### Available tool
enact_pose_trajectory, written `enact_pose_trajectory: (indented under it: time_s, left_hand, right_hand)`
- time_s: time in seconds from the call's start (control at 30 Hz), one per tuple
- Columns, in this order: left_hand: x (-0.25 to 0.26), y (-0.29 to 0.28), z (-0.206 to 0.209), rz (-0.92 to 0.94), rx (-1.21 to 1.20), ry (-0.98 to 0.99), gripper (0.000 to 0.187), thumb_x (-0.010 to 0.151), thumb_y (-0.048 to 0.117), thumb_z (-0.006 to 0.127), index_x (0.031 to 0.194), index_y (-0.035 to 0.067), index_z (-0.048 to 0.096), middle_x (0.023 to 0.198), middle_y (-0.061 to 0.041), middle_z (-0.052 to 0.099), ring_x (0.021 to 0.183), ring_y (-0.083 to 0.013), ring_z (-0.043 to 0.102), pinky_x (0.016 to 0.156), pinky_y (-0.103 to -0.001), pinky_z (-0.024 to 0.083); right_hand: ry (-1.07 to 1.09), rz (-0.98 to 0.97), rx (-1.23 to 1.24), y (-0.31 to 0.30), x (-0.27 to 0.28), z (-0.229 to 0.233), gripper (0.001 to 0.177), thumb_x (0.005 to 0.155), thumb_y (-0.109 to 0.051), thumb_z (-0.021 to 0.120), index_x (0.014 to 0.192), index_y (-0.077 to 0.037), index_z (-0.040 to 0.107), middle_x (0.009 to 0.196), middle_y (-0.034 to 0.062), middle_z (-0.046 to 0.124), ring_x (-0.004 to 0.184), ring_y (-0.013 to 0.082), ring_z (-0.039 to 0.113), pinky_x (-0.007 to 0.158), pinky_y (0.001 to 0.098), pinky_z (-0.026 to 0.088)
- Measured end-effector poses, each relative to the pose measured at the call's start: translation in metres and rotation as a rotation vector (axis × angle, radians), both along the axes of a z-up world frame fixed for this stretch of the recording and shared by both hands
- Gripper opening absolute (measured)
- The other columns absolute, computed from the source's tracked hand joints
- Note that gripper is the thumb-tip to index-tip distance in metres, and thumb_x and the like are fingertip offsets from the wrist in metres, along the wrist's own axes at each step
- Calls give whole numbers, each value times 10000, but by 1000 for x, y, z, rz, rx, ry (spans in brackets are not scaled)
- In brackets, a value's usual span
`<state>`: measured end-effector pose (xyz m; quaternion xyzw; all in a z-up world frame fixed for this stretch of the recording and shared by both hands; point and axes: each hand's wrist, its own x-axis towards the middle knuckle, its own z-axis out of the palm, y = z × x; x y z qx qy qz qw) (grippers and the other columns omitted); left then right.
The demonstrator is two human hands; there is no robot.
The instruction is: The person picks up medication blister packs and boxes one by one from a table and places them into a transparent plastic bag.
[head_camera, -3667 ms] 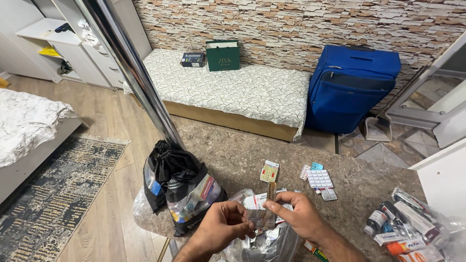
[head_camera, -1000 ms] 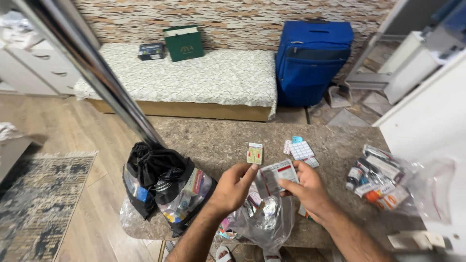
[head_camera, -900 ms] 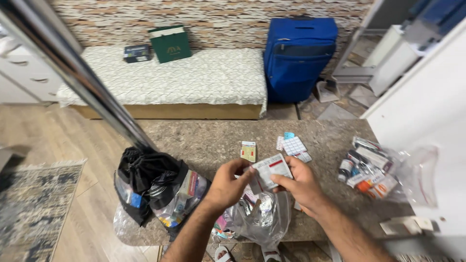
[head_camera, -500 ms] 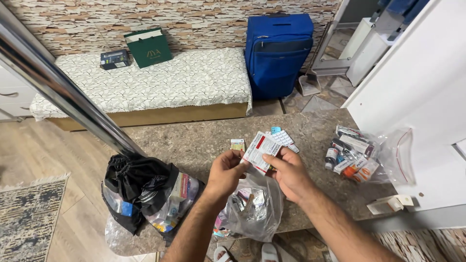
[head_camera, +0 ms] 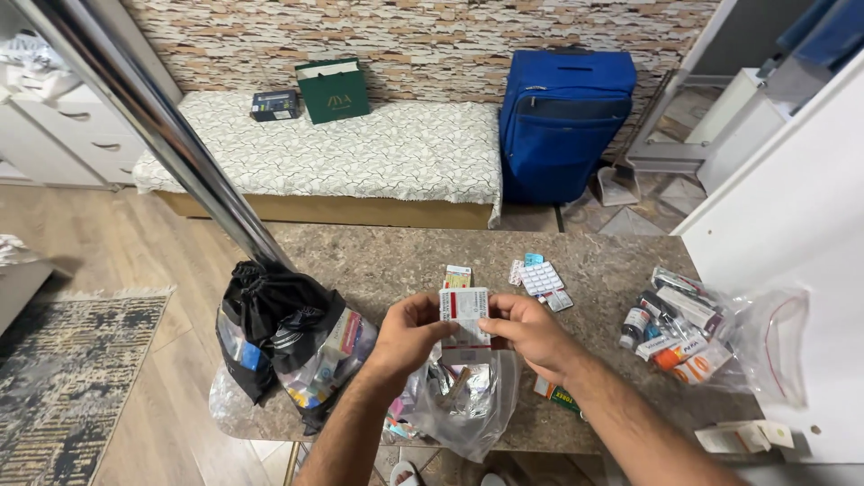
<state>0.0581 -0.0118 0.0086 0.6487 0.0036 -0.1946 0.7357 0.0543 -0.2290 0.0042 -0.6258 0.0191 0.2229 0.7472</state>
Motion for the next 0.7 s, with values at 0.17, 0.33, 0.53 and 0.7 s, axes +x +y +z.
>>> enact_pose_trajectory:
  time_s: [0.17, 0.33, 0.53, 0.7]
  left_hand:
    - [5, 0, -20, 79, -22, 61, 274, 869, 0, 658, 1135, 6, 725, 1012, -79, 777, 894, -145, 708, 842, -301, 548]
    - [7, -3, -30, 120, -45, 56, 218, 922, 51, 662, 1121, -15, 722, 980, -79, 754, 866, -145, 683, 808, -306, 538]
    - [-7, 2, -26, 107, -32, 53, 214, 885, 4, 676, 1097, 3, 712, 994, -71, 786, 931, -140, 732, 904, -297, 575]
    - [-17, 10, -30, -29, 236, 91, 195, 828, -36, 742, 1020, -10, 719, 957, -85, 788, 883, -147, 747, 877, -300, 611]
  right_hand:
    - [54, -10, 34, 4, 11, -15, 302, 939, -70, 635, 1224, 22, 668, 1069, 95, 743, 888, 151, 707, 804, 334, 604]
    - [32, -34, 81, 9, 13, -32, 339, 911, -13, 659, 1247, 29, 636, 1064, 117, 738, 889, 160, 712, 810, 339, 606]
    - [29, -1, 84, 6, 4, -35, 328, 877, 9, 668, 1202, 56, 655, 1051, 140, 742, 875, 190, 729, 827, 358, 625]
    - [63, 81, -45, -5, -4, -50, 288, 885, -25, 703, 1164, 48, 712, 1041, 136, 760, 909, 189, 722, 877, 345, 603]
